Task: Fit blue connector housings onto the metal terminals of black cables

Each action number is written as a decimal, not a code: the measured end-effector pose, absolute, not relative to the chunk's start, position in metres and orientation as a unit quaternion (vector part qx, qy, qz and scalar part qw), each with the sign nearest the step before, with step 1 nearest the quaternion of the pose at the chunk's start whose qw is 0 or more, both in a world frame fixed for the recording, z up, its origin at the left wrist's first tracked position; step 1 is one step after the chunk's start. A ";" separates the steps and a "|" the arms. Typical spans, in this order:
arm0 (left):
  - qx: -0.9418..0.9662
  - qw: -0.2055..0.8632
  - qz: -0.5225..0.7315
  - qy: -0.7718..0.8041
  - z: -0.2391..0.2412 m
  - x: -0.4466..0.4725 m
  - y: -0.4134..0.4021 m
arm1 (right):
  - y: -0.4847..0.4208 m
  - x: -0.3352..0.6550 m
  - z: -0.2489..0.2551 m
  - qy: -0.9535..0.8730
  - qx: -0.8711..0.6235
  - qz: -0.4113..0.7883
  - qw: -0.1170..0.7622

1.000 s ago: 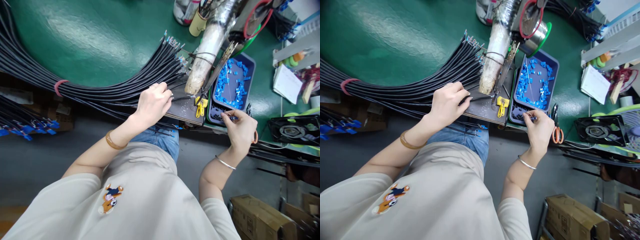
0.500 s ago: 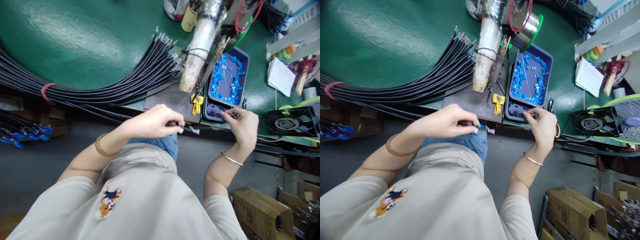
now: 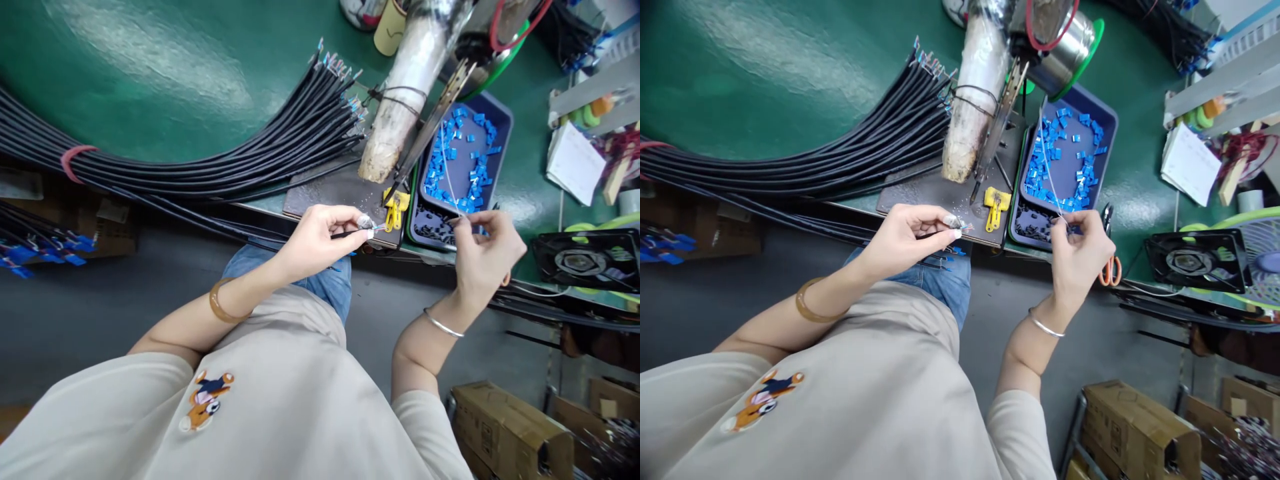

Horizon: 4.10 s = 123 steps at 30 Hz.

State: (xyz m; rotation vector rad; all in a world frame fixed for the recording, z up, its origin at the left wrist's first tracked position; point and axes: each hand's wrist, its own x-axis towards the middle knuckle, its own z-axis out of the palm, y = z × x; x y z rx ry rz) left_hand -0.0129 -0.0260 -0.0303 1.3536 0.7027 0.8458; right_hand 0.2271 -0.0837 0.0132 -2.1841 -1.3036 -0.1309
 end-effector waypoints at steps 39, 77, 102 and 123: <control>0.736 0.677 0.017 -0.016 0.003 -0.033 0.019 | -0.106 0.151 -0.007 -0.390 -0.685 0.053 0.613; 0.425 0.833 0.242 0.258 -0.016 -0.017 -0.006 | -0.093 0.123 -0.012 -0.491 -0.631 0.139 0.584; 0.863 0.491 0.109 0.042 0.024 -0.031 0.016 | -0.103 0.151 -0.018 -0.415 -0.622 0.081 0.659; 0.470 0.681 0.448 0.337 -0.029 -0.006 -0.037 | -0.108 0.133 -0.013 -0.477 -0.653 0.065 0.585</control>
